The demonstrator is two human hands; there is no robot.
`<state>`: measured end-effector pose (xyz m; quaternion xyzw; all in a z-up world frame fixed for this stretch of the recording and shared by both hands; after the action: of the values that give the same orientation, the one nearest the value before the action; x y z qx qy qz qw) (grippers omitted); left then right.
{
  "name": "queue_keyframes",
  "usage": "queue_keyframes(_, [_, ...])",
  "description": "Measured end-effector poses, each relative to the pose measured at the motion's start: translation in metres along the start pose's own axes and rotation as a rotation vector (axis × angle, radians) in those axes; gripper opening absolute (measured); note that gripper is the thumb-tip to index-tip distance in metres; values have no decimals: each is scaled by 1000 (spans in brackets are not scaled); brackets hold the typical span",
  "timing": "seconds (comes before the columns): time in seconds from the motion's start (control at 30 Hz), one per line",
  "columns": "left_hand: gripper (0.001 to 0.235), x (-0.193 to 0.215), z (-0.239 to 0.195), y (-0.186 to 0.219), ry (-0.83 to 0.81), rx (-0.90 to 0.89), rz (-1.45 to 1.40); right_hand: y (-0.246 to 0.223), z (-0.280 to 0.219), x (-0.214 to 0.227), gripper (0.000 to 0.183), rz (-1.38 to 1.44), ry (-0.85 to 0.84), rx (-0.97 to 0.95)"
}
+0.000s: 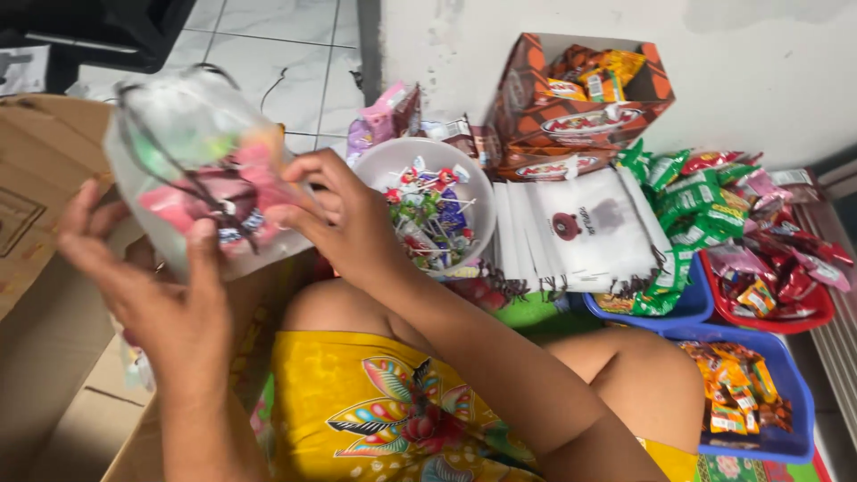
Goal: Packing various small snacks and candies into small plastic bags
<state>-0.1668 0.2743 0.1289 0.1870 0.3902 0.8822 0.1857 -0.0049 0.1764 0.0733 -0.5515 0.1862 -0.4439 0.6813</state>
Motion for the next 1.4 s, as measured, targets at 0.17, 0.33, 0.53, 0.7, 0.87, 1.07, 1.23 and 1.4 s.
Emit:
queue_keyframes(0.17, [46, 34, -5, -25, 49, -46, 141, -10, 26, -69, 26, 25, -226, 200])
queue_keyframes(0.33, [85, 41, -10, -89, 16, 213, 186, -15, 33, -99, 53, -198, -456, 326])
queue_keyframes(0.53, [82, 23, -6, -82, -81, 350, 206, -4, 24, -80, 41, -376, -244, 399])
queue_keyframes(0.7, [72, -4, -6, -47, -120, 149, 185, -9, -9, -23, 32, -383, -174, 403])
queue_keyframes(0.87, [63, -46, -19, 5, -101, -96, 13, 25, -55, 73, 25, -407, -14, 323])
queue_keyframes(1.07, [45, -155, -60, 22, -295, -132, -305, 24, -115, 206, 26, -684, 279, 194])
queue_keyframes(1.23, [42, -259, -109, 47, -501, -194, -310, 46, -143, 286, 22, -791, 416, 168])
queue_keyframes(1.4, [52, -352, -152, 48, -727, -230, -214, 91, -143, 335, 32, -849, 463, 75])
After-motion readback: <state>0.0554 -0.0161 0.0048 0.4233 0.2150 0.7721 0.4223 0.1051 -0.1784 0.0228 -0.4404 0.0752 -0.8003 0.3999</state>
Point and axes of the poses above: each hand's wrist, its own z-axis towards the middle knuckle, its own x-axis out of the back of the hand, y = z × x, the point moved 10 cm from there along z, towards the middle knuckle, and after that the axes turned 9 degrees about -z, right-handed, at the moved point
